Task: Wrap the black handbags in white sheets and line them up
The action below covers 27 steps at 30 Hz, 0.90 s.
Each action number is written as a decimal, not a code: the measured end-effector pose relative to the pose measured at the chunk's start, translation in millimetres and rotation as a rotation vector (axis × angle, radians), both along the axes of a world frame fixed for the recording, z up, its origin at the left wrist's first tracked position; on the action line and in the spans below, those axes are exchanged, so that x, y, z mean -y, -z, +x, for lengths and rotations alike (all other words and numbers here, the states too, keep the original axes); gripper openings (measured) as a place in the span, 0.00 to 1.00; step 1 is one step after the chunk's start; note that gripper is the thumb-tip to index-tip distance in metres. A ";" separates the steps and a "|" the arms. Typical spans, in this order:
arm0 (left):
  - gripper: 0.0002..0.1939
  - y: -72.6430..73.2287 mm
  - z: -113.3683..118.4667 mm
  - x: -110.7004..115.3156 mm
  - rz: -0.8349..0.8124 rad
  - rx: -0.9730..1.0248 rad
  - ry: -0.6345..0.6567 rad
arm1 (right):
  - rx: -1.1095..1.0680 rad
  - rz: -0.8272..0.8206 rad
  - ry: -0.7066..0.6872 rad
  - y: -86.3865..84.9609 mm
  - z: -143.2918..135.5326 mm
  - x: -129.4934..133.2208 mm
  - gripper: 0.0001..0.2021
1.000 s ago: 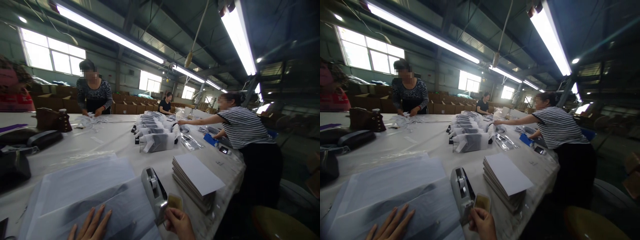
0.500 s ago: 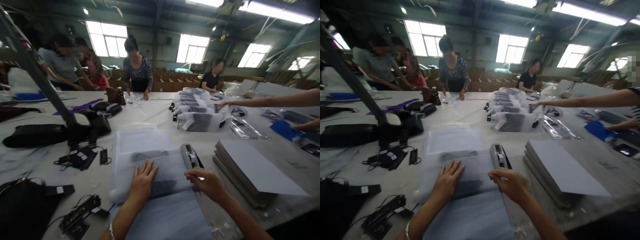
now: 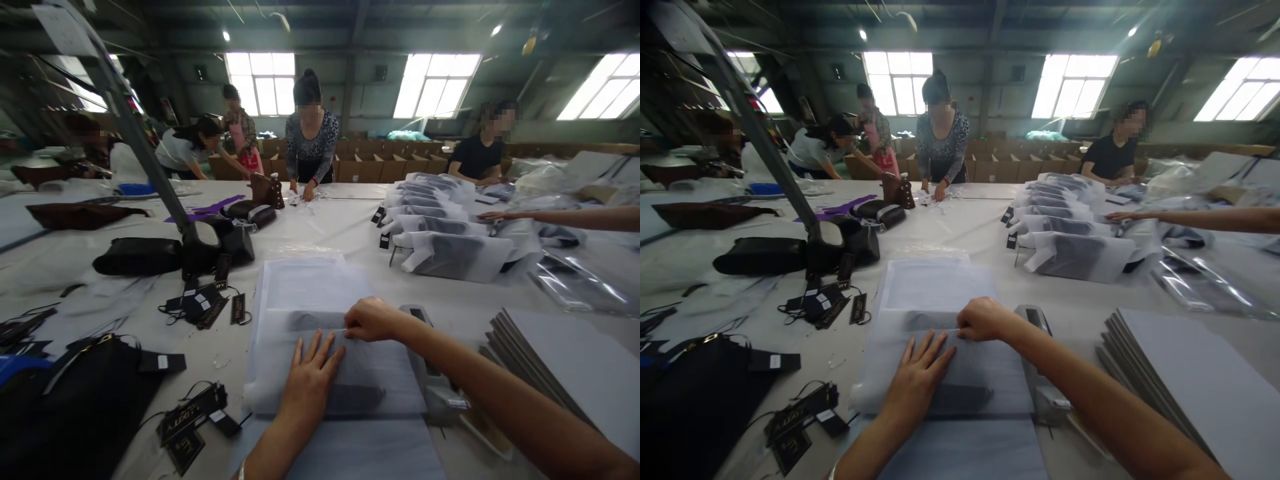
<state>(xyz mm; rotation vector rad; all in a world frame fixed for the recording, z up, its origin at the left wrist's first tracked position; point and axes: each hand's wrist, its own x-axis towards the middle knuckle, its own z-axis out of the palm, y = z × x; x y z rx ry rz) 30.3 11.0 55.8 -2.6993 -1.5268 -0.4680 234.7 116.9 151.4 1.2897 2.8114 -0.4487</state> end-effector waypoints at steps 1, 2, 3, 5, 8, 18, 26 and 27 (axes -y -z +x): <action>0.24 -0.1 0.2 0.3 0.003 0.001 0.000 | 0.025 0.005 0.002 -0.6 -2.8 -1.7 0.04; 0.24 -0.2 0.5 0.4 0.005 0.003 0.000 | 0.047 0.010 0.008 -1.4 -5.5 -3.3 0.03; 0.24 -0.4 0.7 0.4 0.006 0.005 0.001 | 0.067 0.016 0.021 -2.0 -7.8 -5.0 0.03; 0.24 -0.6 1.1 0.1 0.002 0.009 -0.002 | 0.095 0.034 0.063 -2.3 -9.8 -9.7 0.07; 0.23 -1.1 1.0 -0.3 -0.011 0.017 -0.003 | 0.104 0.074 0.175 1.5 -1.9 -19.3 0.20; 0.23 -7.0 0.8 1.4 -0.004 0.015 0.000 | -0.089 0.255 0.765 26.1 111.5 59.9 0.15; 0.23 2.9 0.2 -1.2 0.054 0.006 0.020 | -0.512 0.169 1.145 84.6 134.5 163.6 0.21; 0.23 4.3 0.1 -1.8 0.056 0.008 0.018 | -0.572 0.146 1.182 89.1 131.6 165.6 0.22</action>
